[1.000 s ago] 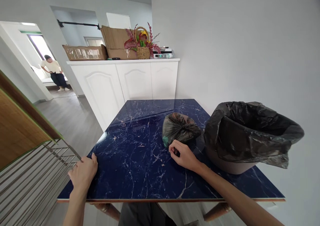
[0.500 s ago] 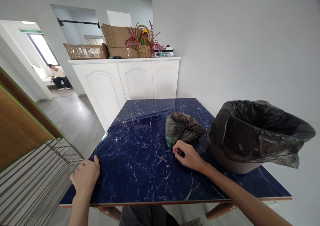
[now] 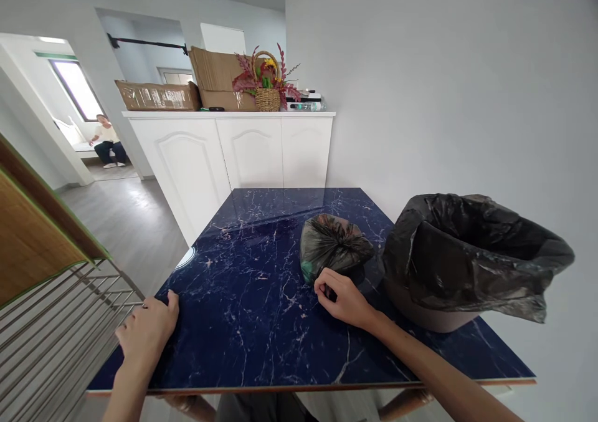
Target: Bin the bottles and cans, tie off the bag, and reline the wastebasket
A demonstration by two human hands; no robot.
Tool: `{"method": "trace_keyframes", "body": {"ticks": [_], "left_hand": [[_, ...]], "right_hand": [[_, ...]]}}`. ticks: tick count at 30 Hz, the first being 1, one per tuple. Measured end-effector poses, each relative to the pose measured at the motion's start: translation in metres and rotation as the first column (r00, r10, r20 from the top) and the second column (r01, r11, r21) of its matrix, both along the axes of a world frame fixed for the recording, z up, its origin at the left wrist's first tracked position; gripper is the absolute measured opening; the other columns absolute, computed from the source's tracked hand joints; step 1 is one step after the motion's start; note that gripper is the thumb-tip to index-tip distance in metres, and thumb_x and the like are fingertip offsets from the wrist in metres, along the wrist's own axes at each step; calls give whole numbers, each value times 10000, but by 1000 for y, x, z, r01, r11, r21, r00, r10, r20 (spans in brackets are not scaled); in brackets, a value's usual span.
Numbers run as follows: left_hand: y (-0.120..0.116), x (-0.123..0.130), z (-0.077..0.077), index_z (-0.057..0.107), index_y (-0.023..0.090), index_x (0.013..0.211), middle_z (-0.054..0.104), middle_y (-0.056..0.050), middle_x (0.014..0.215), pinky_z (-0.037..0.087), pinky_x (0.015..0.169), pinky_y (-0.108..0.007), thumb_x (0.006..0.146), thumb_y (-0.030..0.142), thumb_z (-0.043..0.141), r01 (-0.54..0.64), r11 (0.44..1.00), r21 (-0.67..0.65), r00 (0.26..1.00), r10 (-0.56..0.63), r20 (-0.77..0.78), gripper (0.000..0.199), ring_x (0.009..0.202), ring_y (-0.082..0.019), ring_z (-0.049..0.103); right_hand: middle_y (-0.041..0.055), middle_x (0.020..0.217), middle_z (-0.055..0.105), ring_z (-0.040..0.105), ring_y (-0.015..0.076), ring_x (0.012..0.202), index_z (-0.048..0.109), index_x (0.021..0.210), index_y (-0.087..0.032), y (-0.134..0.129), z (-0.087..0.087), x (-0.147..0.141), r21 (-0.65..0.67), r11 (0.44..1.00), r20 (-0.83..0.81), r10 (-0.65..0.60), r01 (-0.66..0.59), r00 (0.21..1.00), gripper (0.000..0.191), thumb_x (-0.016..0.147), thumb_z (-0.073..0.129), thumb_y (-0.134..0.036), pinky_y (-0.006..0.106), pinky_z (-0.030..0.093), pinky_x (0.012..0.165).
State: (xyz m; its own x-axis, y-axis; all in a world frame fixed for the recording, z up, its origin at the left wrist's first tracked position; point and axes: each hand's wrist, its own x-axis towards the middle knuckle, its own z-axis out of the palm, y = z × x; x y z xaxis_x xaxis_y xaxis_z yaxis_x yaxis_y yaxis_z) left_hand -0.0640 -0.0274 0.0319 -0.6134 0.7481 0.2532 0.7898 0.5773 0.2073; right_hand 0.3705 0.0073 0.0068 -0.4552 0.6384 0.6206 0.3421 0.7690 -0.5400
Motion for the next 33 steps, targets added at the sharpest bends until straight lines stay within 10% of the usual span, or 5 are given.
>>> {"method": "trace_keyframes", "body": {"ticks": [5, 10, 15, 26, 33], "left_hand": [[31, 53, 21, 652, -20, 1363, 628, -361, 1392, 462, 1089, -603, 991, 427, 397, 380, 923, 49, 899, -357, -255, 635, 1346, -518, 568], [56, 162, 46, 714, 210, 1232, 758, -124, 1272, 450, 1166, -473, 1079, 433, 475, 859, 443, 257, 479, -872, -97, 362, 1304, -316, 626], [70, 241, 53, 675, 237, 1285, 720, -103, 1363, 448, 1184, -456, 1084, 411, 546, 890, 195, 413, 209, -978, 11, 296, 1336, -274, 613], [103, 236, 39, 774, 250, 1147, 749, -72, 1033, 535, 977, -449, 961, 492, 723, 904, 201, 378, 157, -977, 146, 309, 1055, -279, 675], [93, 204, 32, 764, 271, 959, 771, -35, 983, 566, 905, -411, 895, 516, 797, 889, 183, 420, 119, -978, 174, 256, 954, -254, 694]], "right_hand": [[8, 879, 566, 587, 161, 738, 567, 939, -258, -4, 4, -4, 6, 998, -12, 57, -57, 998, 214, 957, 529, -49, 272, 484, 659], [8, 890, 585, 605, 158, 759, 564, 938, -261, -9, 10, -6, 11, 993, -3, 121, -121, 993, 228, 939, 533, -36, 271, 498, 689], [-1, 874, 615, 627, 146, 716, 576, 946, -271, -15, 13, -6, 35, 989, 14, 145, -146, 989, 204, 945, 541, -70, 255, 521, 660], [146, 1226, 641, 630, 314, 1161, 565, 1299, -255, 7, 9, 20, 162, 888, -229, -390, 430, 892, 224, 1076, 562, -268, 518, 508, 1013], [83, 1227, 743, 649, 298, 1247, 652, 1280, -291, 9, 20, 28, 92, 881, -202, -439, 463, 876, 269, 1141, 423, -300, 521, 458, 1091]]}}
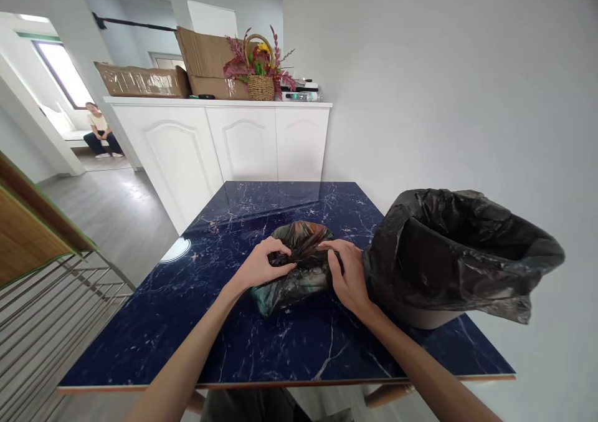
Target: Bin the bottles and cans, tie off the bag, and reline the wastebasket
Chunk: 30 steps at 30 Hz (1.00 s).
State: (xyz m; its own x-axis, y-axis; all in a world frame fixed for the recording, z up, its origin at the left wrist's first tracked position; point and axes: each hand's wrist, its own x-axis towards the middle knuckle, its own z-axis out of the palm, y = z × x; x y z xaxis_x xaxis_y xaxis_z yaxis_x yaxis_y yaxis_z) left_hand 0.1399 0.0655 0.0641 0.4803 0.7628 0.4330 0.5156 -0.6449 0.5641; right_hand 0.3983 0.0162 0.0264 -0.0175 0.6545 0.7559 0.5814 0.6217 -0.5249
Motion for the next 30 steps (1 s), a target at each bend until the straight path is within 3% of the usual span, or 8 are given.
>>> {"method": "trace_keyframes", "body": {"ticks": [5, 10, 14, 18, 21, 24, 30], "left_hand": [[3, -20, -16, 766, 261, 999, 756, -67, 1011, 550, 939, -457, 934, 514, 765, -132, 989, 61, 983, 123, 135, 261, 1017, -279, 651], [4, -28, -19, 788, 273, 1005, 755, -67, 995, 537, 972, -469, 931, 476, 783, -191, 975, 110, 966, 167, 196, 216, 1059, -289, 632], [-1, -28, -19, 771, 271, 1049, 773, -62, 1064, 534, 1021, -463, 921, 345, 754, -183, 973, 138, 971, 156, 184, 148, 1117, -286, 630], [-7, -22, -20, 730, 264, 1135, 756, -59, 1128, 516, 1074, -474, 814, 163, 683, -181, 971, 159, 977, 159, 144, 339, 1184, -296, 602], [-10, -15, -22, 725, 263, 1110, 738, -57, 1117, 488, 1099, -493, 769, 119, 661, -204, 962, 181, 975, 184, 124, 376, 1184, -305, 584], [-12, -10, -23, 722, 255, 1053, 717, -59, 1055, 465, 1086, -510, 831, 148, 656, -272, 939, 208, 958, 245, 149, 255, 1123, -302, 577], [-11, -11, -25, 738, 271, 1088, 685, -65, 1029, 465, 1062, -494, 931, 240, 649, -427, 881, 202, 890, 371, 263, 183, 1098, -300, 580]], "right_hand": [[72, 1278, 768, 669, 290, 1278, 669, 1291, -294, 8, -3, -4, -45, 997, 18, 69, -68, 997, 271, 1133, 450, -316, 506, 481, 1113], [80, 1289, 765, 716, 262, 1191, 638, 1343, -277, 39, 7, -16, -50, 986, 25, 158, -157, 987, 300, 1074, 508, -256, 462, 550, 1064], [64, 1294, 772, 724, 258, 1174, 668, 1326, -284, 55, 10, -22, -65, 966, 77, 254, -250, 964, 351, 1013, 534, -198, 446, 570, 1036], [54, 1262, 788, 724, 268, 1181, 685, 1311, -294, 50, 3, -16, -73, 944, 139, 328, -321, 934, 365, 994, 546, -179, 474, 528, 1078], [61, 1173, 781, 707, 275, 1123, 673, 1328, -295, 42, 1, -11, -55, 945, 167, 328, -323, 930, 366, 991, 577, -190, 483, 505, 1049], [46, 970, 724, 671, 263, 968, 692, 1300, -291, 37, 1, -13, -38, 950, 201, 310, -309, 929, 309, 1002, 629, -240, 459, 501, 958], [15, 809, 608, 604, 224, 835, 717, 1021, -267, 39, -1, -22, 0, 976, 183, 213, -217, 960, 117, 1064, 610, -287, 407, 471, 851]]}}
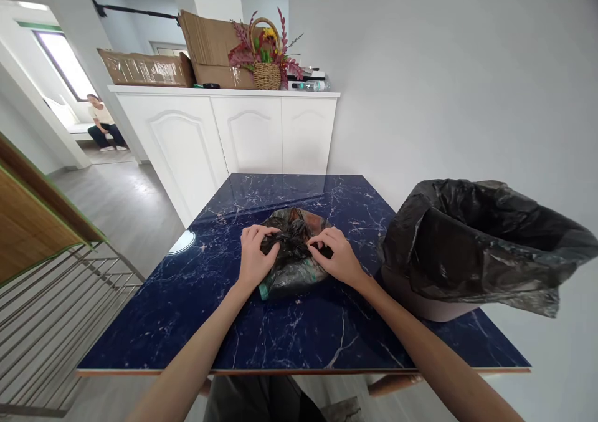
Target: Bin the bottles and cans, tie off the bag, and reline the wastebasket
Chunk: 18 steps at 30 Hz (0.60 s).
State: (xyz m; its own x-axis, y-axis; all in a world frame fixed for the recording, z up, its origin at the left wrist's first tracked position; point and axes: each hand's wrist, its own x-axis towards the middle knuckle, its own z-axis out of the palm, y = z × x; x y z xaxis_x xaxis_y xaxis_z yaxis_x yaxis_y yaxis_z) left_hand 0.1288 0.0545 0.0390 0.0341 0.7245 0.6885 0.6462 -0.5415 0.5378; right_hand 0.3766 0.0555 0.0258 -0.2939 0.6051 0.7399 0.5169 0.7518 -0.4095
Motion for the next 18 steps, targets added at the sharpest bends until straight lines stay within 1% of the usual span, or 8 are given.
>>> {"method": "trace_keyframes", "body": {"ticks": [4, 7, 9, 11, 13, 15, 16, 18], "left_hand": [[14, -11, -11, 705, 280, 1174, 653, -86, 1179, 448, 1131, -486, 1025, 272, 503, -161, 986, -45, 973, 166, 159, 251, 1226, -299, 568], [28, -24, -23, 628, 260, 1256, 601, -108, 1201, 484, 1101, -483, 1075, 280, 356, -300, 947, -115, 902, 321, 288, 328, 1213, -293, 581], [33, -29, -26, 568, 227, 1312, 563, -130, 1216, 494, 1088, -508, 1044, 251, 383, -367, 919, -142, 857, 393, 333, 326, 1208, -305, 576], [30, -30, -22, 495, 194, 1398, 515, -169, 1327, 452, 1148, -551, 976, 219, 496, -403, 905, -133, 837, 424, 347, 423, 1290, -328, 535], [22, -27, -14, 424, 175, 1480, 425, -213, 1493, 369, 1231, -572, 917, 196, 599, -416, 907, -58, 857, 413, 307, 590, 1433, -355, 439], [12, -22, -5, 421, 186, 1489, 381, -225, 1575, 311, 1267, -586, 908, 181, 644, -400, 912, 92, 905, 377, 196, 623, 1523, -371, 361], [8, -20, -1, 457, 201, 1452, 422, -218, 1559, 306, 1259, -602, 925, 174, 636, -360, 919, 161, 932, 346, 108, 557, 1524, -375, 374], [2, -17, 3, 549, 237, 1316, 592, -171, 1403, 355, 1204, -600, 976, 166, 579, -211, 956, 205, 967, 235, -100, 348, 1407, -358, 524]], "right_hand": [[29, 834, 612, 590, 242, 866, 675, 984, -255, 9, -6, 6, 3, 989, -84, -146, 147, 986, 150, 1082, 567, -288, 421, 464, 866], [52, 891, 607, 583, 254, 875, 631, 991, -244, 18, -14, 12, -19, 956, -191, -292, 293, 937, 174, 1098, 510, -310, 427, 479, 840], [73, 952, 606, 588, 255, 877, 607, 1039, -237, 22, -17, 16, -38, 930, -253, -363, 366, 897, 176, 1108, 466, -318, 425, 503, 814], [110, 1056, 607, 602, 275, 953, 593, 1147, -231, 22, -17, 18, -38, 914, -283, -397, 404, 873, 169, 1099, 458, -319, 454, 529, 848], [158, 1203, 600, 599, 317, 1126, 574, 1282, -228, 18, -13, 16, -10, 920, -271, -380, 392, 884, 241, 1069, 494, -310, 521, 529, 966], [180, 1349, 593, 560, 351, 1301, 550, 1396, -244, 11, -7, 13, 34, 946, -216, -309, 324, 926, 366, 1032, 541, -285, 576, 484, 1097], [174, 1395, 600, 548, 357, 1352, 545, 1432, -259, 7, -4, 10, 52, 960, -177, -263, 276, 948, 415, 1017, 557, -269, 586, 463, 1139], [137, 1406, 647, 568, 352, 1373, 557, 1456, -297, 0, 1, 5, 69, 981, -97, -176, 183, 980, 461, 999, 580, -245, 583, 452, 1170]]}}
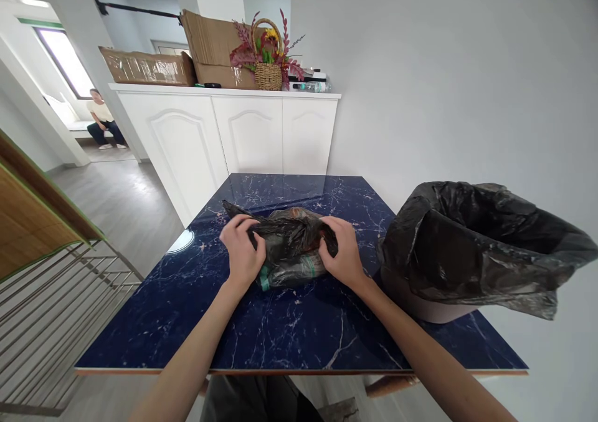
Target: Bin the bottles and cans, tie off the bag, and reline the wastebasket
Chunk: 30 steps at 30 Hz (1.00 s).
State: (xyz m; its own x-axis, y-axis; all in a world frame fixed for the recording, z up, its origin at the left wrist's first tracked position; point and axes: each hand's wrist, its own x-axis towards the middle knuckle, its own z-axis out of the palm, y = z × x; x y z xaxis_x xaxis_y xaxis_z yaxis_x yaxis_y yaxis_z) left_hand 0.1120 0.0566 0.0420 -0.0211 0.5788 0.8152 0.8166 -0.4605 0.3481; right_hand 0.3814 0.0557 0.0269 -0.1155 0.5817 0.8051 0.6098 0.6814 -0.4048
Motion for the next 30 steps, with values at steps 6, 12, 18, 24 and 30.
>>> {"method": "trace_keyframes", "body": {"ticks": [6, 12, 18, 24, 30], "left_hand": [[-9, -10, -2, 587, 223, 1291, 728, -119, 1240, 475, 981, -460, 1059, 343, 547, 148, 967, -209, 964, -189, -189, 265, 1063, -293, 699], [-20, -25, -4, 659, 231, 930, 631, -9, 714, 438, 826, -425, 1107, 379, 461, 138, 958, -250, 961, -190, -201, 303, 686, -227, 606], [-22, -20, -2, 634, 239, 672, 697, -88, 869, 464, 861, -456, 1093, 350, 435, 218, 945, -245, 939, -271, -210, 479, 862, -260, 627], [-23, -21, -6, 632, 243, 623, 688, -64, 752, 513, 817, -425, 1119, 380, 374, 252, 926, -280, 936, -307, -173, 576, 694, -212, 637], [-25, -25, -12, 664, 265, 637, 652, -70, 613, 527, 732, -392, 1118, 486, 351, 224, 918, -328, 947, -284, -148, 615, 671, -253, 686]], "right_hand": [[72, 987, 742, 663, 320, 1061, 707, 1158, -293, -1, -3, -5, -50, 998, 28, 27, -26, 999, 201, 1018, 571, -245, 526, 503, 995], [54, 850, 688, 640, 272, 866, 691, 1021, -245, 10, -11, 7, -116, 992, -100, -52, 41, 994, 176, 1006, 515, -247, 431, 497, 855], [27, 839, 735, 673, 250, 835, 732, 1003, -270, 9, -9, 14, -227, 974, -118, -20, -8, 993, 391, 1123, 394, -426, 357, 503, 760], [37, 886, 787, 695, 276, 922, 737, 900, -273, 8, -8, 13, -235, 972, -142, -41, 7, 989, 416, 1100, 461, -512, 412, 497, 911], [36, 846, 782, 697, 266, 858, 741, 838, -262, 13, -12, 17, -250, 966, -183, -121, 73, 976, 476, 1098, 452, -536, 383, 486, 846]]}}
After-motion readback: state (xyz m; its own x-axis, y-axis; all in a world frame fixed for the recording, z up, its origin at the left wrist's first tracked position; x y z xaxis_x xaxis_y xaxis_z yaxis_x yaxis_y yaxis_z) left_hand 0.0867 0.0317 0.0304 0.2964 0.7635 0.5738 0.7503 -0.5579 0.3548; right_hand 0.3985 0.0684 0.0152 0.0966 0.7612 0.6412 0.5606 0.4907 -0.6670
